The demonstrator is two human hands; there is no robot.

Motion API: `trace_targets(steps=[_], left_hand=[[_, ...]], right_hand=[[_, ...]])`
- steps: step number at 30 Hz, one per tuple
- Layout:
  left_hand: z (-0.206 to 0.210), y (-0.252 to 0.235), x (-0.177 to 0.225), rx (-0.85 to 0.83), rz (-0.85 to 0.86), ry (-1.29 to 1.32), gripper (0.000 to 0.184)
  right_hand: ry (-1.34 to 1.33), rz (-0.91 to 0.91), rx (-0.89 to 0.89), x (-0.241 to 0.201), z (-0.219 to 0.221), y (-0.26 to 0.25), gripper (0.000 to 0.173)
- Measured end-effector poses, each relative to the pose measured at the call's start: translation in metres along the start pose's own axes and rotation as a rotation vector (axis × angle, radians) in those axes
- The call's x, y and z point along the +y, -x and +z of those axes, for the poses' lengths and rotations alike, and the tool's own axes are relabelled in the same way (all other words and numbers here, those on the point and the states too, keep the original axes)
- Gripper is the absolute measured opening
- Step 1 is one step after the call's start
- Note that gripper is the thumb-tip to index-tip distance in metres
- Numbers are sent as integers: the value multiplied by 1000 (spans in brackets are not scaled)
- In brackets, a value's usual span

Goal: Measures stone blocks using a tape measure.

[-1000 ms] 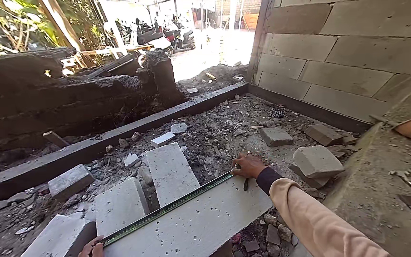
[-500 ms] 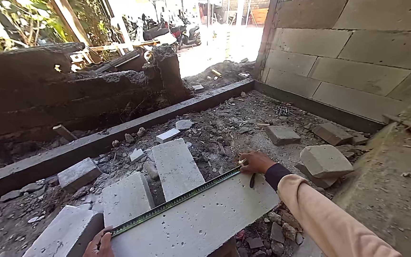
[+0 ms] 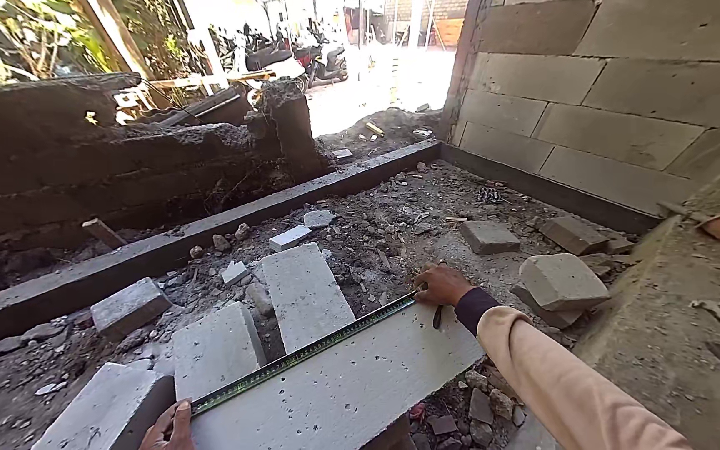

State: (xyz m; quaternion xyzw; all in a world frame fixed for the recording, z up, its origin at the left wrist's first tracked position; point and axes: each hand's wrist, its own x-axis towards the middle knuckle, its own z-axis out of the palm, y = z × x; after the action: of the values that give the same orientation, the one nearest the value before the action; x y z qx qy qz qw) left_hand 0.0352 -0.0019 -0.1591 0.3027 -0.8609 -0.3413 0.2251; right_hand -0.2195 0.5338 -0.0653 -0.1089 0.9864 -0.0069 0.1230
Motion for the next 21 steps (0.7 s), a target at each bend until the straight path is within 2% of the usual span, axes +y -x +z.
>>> trace_targets(steps=[21], left_hand=[[1, 0, -5, 0, 7, 13, 37]], right_hand=[[-1, -22, 10, -2, -3, 6, 30]])
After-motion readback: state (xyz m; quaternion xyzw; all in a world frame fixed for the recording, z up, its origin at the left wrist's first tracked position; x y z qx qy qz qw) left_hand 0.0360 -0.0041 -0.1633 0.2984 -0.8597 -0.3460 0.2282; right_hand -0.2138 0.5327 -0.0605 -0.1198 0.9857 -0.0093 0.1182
